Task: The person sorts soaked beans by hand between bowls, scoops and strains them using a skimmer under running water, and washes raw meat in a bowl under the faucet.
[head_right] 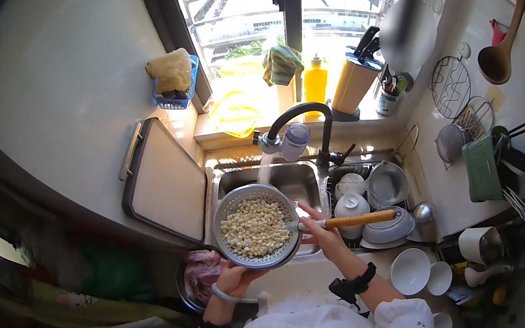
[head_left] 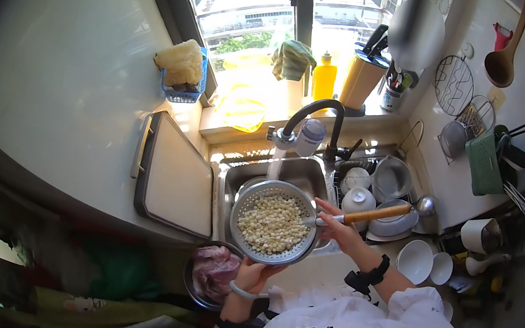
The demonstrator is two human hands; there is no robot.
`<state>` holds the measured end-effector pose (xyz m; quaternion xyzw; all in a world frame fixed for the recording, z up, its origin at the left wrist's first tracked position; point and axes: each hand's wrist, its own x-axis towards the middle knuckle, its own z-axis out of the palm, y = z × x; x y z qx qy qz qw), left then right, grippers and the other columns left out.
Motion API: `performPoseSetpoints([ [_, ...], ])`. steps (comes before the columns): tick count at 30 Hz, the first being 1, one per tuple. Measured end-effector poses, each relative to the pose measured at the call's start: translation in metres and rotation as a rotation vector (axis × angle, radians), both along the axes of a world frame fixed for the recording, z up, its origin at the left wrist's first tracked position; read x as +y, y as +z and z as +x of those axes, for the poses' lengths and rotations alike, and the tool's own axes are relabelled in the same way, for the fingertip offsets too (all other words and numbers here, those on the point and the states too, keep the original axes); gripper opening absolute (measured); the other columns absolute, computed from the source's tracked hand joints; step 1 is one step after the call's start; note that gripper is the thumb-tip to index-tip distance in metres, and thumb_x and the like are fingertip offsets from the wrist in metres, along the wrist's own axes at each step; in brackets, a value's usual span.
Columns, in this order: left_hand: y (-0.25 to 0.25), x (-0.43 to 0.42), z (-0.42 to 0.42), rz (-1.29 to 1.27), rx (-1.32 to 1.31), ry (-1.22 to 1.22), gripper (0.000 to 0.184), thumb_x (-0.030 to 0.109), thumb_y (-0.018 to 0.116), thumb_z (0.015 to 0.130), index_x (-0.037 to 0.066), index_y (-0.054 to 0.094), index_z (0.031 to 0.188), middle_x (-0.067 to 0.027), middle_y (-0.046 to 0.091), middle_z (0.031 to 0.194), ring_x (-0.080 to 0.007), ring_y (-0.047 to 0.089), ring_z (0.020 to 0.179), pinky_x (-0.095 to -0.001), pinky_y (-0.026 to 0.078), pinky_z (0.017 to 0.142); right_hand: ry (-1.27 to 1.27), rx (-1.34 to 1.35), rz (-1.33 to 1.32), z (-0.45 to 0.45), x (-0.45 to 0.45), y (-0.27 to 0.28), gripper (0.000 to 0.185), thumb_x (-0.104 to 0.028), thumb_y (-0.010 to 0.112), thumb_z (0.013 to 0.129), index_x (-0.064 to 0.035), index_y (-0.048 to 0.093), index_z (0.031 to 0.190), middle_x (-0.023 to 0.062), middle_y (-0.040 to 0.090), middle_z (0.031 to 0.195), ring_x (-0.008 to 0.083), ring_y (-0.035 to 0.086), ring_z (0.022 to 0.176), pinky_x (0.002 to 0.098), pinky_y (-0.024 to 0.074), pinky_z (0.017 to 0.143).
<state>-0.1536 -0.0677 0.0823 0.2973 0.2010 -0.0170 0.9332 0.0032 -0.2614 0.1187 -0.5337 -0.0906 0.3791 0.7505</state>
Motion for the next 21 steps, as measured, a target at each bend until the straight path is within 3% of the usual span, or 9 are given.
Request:
performPoseSetpoints([
  [1, 0.006, 0.001, -0.002, 0.039, 0.007, 0.006, 0.047, -0.014, 0.043, 0.079, 0.002, 0.041, 0.124, -0.0182, 0.049, 0.119, -0.0326, 0.053, 0.105, -0.0476, 0.049, 0.087, -0.03, 0.013, -0.016, 0.0, 0.006, -0.001, 0.042, -0.023, 0.053, 0.087, -0.0074, 0.046, 0.125, 0.0089, 0.058, 0.105, 0.015, 0.058, 0.095, 0.031, 0.0532, 0.074],
  [7, 0.002, 0.009, -0.024, 0.007, -0.036, -0.041, 0.056, -0.014, 0.048, 0.075, 0.004, 0.036, 0.128, -0.0169, 0.047, 0.122, -0.0322, 0.05, 0.11, -0.0468, 0.046, 0.091, -0.01, 0.063, -0.071, -0.008, 0.002, -0.021, 0.022, -0.016, 0.054, 0.085, -0.001, 0.061, 0.1, 0.009, 0.061, 0.1, 0.0159, 0.059, 0.093, 0.0325, 0.0532, 0.074],
  [9, -0.002, 0.011, -0.03, -0.023, -0.127, -0.126, 0.068, -0.013, 0.052, 0.071, 0.005, 0.03, 0.132, -0.0168, 0.044, 0.126, -0.0329, 0.047, 0.113, -0.047, 0.042, 0.094, -0.023, 0.109, -0.088, -0.013, -0.007, -0.029, 0.022, -0.015, 0.054, 0.085, -0.0012, 0.061, 0.1, 0.0087, 0.062, 0.099, 0.0164, 0.059, 0.093, 0.0333, 0.0532, 0.075],
  [12, -0.014, 0.01, -0.036, -0.057, -0.185, -0.26, 0.067, -0.01, 0.054, 0.071, 0.004, 0.031, 0.132, -0.0172, 0.043, 0.128, -0.0328, 0.048, 0.113, -0.0467, 0.043, 0.094, -0.039, 0.152, -0.094, -0.024, -0.025, -0.038, 0.02, -0.015, 0.054, 0.085, -0.0016, 0.061, 0.098, 0.0084, 0.062, 0.099, 0.0173, 0.059, 0.092, 0.0347, 0.053, 0.077],
  [16, -0.022, -0.003, -0.042, -0.093, 0.003, -0.303, 0.066, -0.005, 0.058, 0.073, 0.003, 0.027, 0.131, -0.0167, 0.042, 0.127, -0.0328, 0.05, 0.11, -0.0476, 0.045, 0.091, -0.13, 0.153, -0.148, -0.042, -0.058, -0.057, 0.02, -0.016, 0.055, 0.086, -0.0021, 0.061, 0.099, 0.0093, 0.061, 0.1, 0.0177, 0.059, 0.093, 0.0349, 0.0531, 0.077],
  [18, -0.033, -0.012, -0.04, 0.046, 0.106, -0.367, 0.054, -0.003, 0.055, 0.078, 0.003, 0.03, 0.126, -0.0154, 0.046, 0.118, -0.0314, 0.055, 0.102, -0.0455, 0.048, 0.088, -0.183, 0.158, -0.241, -0.053, -0.081, -0.075, 0.021, -0.017, 0.055, 0.085, -0.0022, 0.061, 0.099, 0.0087, 0.061, 0.1, 0.017, 0.059, 0.093, 0.0344, 0.0531, 0.076],
  [21, -0.053, -0.027, -0.037, 0.041, 0.179, -0.453, 0.041, -0.001, 0.048, 0.083, 0.001, 0.037, 0.122, -0.0153, 0.052, 0.11, -0.0289, 0.058, 0.096, -0.0403, 0.05, 0.082, -0.266, 0.176, -0.287, -0.076, -0.114, -0.098, 0.023, -0.018, 0.057, 0.085, -0.0025, 0.061, 0.102, 0.0069, 0.061, 0.102, 0.0153, 0.057, 0.096, 0.0325, 0.0533, 0.074],
])
